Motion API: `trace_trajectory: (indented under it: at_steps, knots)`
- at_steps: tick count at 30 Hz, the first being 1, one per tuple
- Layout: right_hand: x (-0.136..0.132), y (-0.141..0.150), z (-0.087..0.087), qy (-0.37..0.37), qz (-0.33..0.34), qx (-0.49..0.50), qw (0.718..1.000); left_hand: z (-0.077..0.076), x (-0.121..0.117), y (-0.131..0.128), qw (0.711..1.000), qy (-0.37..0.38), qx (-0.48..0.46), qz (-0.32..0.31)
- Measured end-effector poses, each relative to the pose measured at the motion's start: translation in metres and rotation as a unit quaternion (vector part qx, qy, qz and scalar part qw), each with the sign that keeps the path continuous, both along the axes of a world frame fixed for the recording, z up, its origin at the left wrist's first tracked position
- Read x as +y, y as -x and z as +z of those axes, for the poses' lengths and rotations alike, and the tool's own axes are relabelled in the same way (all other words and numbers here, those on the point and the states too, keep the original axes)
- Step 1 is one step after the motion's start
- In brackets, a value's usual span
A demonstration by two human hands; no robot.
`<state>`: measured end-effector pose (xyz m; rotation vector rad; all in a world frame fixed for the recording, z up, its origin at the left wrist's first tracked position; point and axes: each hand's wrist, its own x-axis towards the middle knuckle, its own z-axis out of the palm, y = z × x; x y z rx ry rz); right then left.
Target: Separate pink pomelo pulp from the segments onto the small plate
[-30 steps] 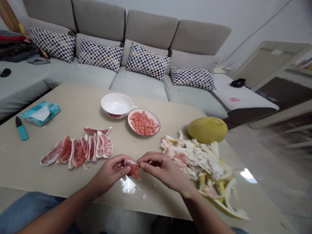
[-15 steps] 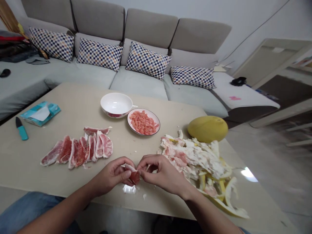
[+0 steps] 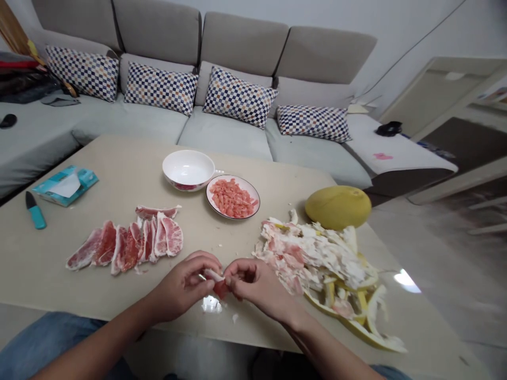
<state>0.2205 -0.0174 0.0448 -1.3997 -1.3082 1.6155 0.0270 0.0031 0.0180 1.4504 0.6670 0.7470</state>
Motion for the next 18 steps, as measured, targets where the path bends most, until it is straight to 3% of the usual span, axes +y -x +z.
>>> trace_trajectory:
  at_steps: [4, 9, 14, 18]
  knots:
    - [-0.004, 0.003, 0.002, -0.162, -0.017, -0.159, 0.974, 0.002, 0.003, 0.004, 0.965, -0.201, 0.129, 0.111]
    - [-0.009, 0.012, -0.007, -0.309, 0.023, -0.259, 0.915, 0.0, 0.004, 0.011, 0.895, -0.371, 0.227, 0.093]
    - [-0.009, 0.018, -0.015, -0.404, 0.05, -0.327, 0.853, 0.004, 0.0, 0.012, 0.841, -0.442, 0.303, 0.082]
    - [-0.008, 0.02, -0.018, -0.455, 0.077, -0.347, 0.817, 0.006, -0.005, 0.009, 0.829, -0.453, 0.317, 0.082]
